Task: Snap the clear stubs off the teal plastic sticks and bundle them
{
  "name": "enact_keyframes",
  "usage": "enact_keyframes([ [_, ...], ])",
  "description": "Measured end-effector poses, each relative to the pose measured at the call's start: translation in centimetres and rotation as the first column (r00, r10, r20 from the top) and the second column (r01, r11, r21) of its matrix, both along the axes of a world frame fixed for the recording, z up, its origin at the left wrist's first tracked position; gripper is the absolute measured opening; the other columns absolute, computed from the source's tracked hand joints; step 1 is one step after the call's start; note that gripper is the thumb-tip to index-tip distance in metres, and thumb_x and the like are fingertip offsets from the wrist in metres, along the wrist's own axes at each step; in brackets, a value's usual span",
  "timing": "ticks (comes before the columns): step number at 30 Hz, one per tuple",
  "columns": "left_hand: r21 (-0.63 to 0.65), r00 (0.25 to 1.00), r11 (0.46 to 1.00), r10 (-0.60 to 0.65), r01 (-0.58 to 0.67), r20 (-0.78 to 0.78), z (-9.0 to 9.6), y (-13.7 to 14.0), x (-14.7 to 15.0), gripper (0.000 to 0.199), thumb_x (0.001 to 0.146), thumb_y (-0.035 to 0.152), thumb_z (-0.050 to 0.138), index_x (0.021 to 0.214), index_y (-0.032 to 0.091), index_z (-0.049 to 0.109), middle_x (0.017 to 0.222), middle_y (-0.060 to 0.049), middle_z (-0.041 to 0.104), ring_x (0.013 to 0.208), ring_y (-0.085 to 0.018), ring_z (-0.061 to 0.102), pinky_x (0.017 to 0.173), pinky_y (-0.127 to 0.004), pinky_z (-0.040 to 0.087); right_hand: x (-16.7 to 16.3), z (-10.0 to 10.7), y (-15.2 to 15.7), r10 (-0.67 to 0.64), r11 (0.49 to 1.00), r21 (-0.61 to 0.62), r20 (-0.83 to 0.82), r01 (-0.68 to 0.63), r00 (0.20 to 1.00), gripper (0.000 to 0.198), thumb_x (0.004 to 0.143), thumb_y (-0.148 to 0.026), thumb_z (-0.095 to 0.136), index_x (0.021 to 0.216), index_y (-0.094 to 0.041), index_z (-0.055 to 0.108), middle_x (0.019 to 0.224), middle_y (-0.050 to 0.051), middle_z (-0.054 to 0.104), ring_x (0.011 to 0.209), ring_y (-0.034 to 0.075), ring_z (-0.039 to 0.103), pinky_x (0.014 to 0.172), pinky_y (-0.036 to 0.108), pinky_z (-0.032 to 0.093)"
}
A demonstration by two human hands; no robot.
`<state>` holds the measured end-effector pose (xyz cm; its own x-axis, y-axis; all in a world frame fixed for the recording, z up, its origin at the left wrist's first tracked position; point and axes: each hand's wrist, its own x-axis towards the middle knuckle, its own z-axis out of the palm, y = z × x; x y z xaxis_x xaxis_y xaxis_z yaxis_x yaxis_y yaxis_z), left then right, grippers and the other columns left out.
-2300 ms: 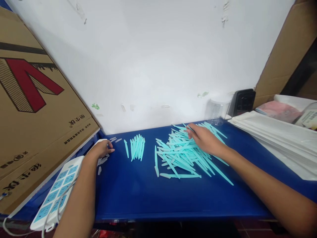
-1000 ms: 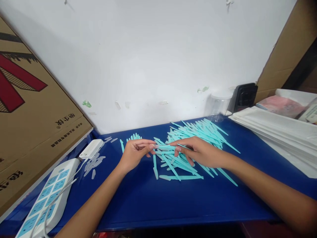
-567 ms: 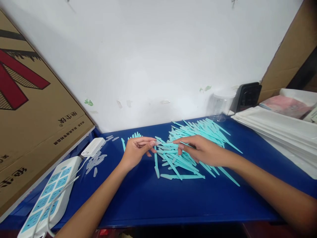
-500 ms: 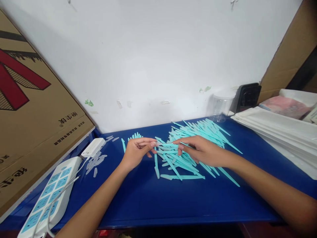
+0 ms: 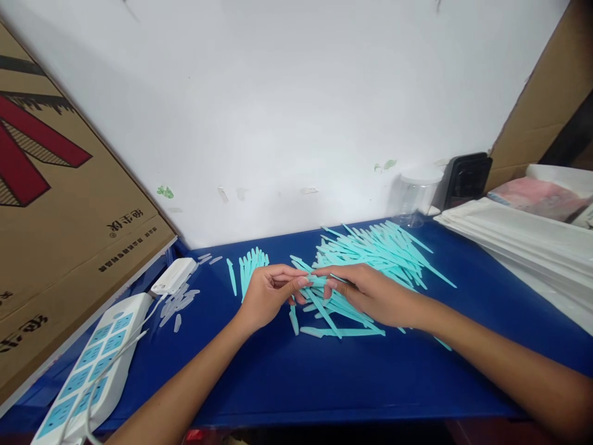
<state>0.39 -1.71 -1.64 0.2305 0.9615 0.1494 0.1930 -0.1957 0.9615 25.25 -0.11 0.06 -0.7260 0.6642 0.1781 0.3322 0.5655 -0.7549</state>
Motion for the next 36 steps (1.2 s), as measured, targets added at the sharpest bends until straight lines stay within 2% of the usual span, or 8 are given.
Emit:
enact_keyframes([
  [4,0.231,0.950,0.969,0.154,-0.091,-0.271,0.4,0.7,-1.0,0.038,0.090,0.048,0.068,0.117,0.022,0.075,0.095,-0.008,0.081,0.073,-0.022,0.075,0.066,-0.030,0.057,1.1,-0.5,1.4,-0.126,0.970,0.212,0.028,0.117,0.992,0.042,0.108,-0.034,0.032,0.140,-0.027,0.059,0.113,0.008,0.073,0.080,0.022,0.065,0.074,0.037,0.051],
  [7,0.463,0.784,0.867,0.413,-0.183,-0.464,0.8,2.0,-3.4,0.040,0.093,0.050,0.063,0.121,0.024,0.074,0.098,-0.006,0.080,0.076,-0.021,0.072,0.074,-0.031,0.056,2.5,-0.4,3.0,-0.380,0.812,0.474,-0.016,0.342,0.925,0.044,0.108,-0.036,0.031,0.128,-0.018,0.066,0.119,0.016,0.071,0.113,0.035,0.059,0.091,0.049,0.047],
  [10,0.562,0.544,0.792,0.588,-0.238,-0.599,1.3,3.7,-7.4,0.042,0.098,0.049,0.054,0.123,0.021,0.072,0.103,-0.007,0.079,0.084,-0.025,0.071,0.084,-0.035,0.053,3.6,0.5,4.0,-0.511,0.678,0.562,-0.104,0.474,0.853,0.043,0.108,-0.038,0.029,0.119,-0.019,0.067,0.113,0.015,0.072,0.109,0.034,0.060,0.091,0.046,0.045],
  [13,0.604,0.271,0.762,0.648,-0.234,-0.712,1.5,5.2,-12.4,0.042,0.102,0.037,0.043,0.127,0.017,0.069,0.121,-0.013,0.074,0.110,-0.032,0.066,0.099,-0.041,0.046,4.2,1.4,4.1,-0.609,0.633,0.498,-0.153,0.593,0.779,0.045,0.109,-0.043,0.026,0.117,-0.022,0.064,0.090,0.009,0.072,0.081,0.028,0.065,0.074,0.037,0.044],
  [16,0.548,0.099,0.794,0.587,-0.263,-0.803,1.0,6.2,-16.8,0.043,0.101,0.027,0.039,0.132,0.015,0.067,0.128,-0.017,0.070,0.122,-0.035,0.059,0.101,-0.043,0.045,4.4,1.5,4.1,-0.684,0.599,0.435,-0.159,0.672,0.712,0.049,0.108,-0.050,0.025,0.118,-0.022,0.063,0.076,0.007,0.069,0.072,0.028,0.065,0.066,0.034,0.039],
  [22,0.442,0.102,0.854,0.483,-0.275,-0.870,-0.4,7.1,-19.7,0.032,0.094,0.027,0.052,0.111,0.018,0.077,0.111,-0.017,0.074,0.109,-0.033,0.066,0.090,-0.038,0.050,4.5,0.8,4.9,-0.695,0.633,0.289,-0.195,0.718,0.692,0.058,0.107,-0.053,0.022,0.115,-0.019,0.069,0.105,0.014,0.074,0.103,0.034,0.066,0.081,0.038,0.043],
  [28,0.442,0.136,0.850,0.493,-0.287,-0.859,-1.3,7.4,-18.9,0.040,0.089,0.016,0.049,0.124,0.010,0.067,0.116,-0.021,0.069,0.111,-0.034,0.064,0.098,-0.041,0.047,4.4,0.9,5.2,-0.685,0.642,0.255,-0.233,0.723,0.691,0.048,0.104,-0.041,0.031,0.111,-0.017,0.072,0.094,0.011,0.074,0.092,0.030,0.067,0.076,0.036,0.043],
  [36,0.488,0.376,0.831,0.556,-0.266,-0.742,-0.6,7.4,-17.1,0.037,0.096,0.026,0.043,0.118,0.012,0.069,0.109,-0.017,0.071,0.105,-0.031,0.066,0.099,-0.045,0.049,3.7,0.5,5.0,-0.615,0.715,0.210,-0.265,0.666,0.743,0.037,0.098,-0.024,0.044,0.129,-0.014,0.062,0.100,0.010,0.078,0.084,0.024,0.070,0.079,0.036,0.051],
])
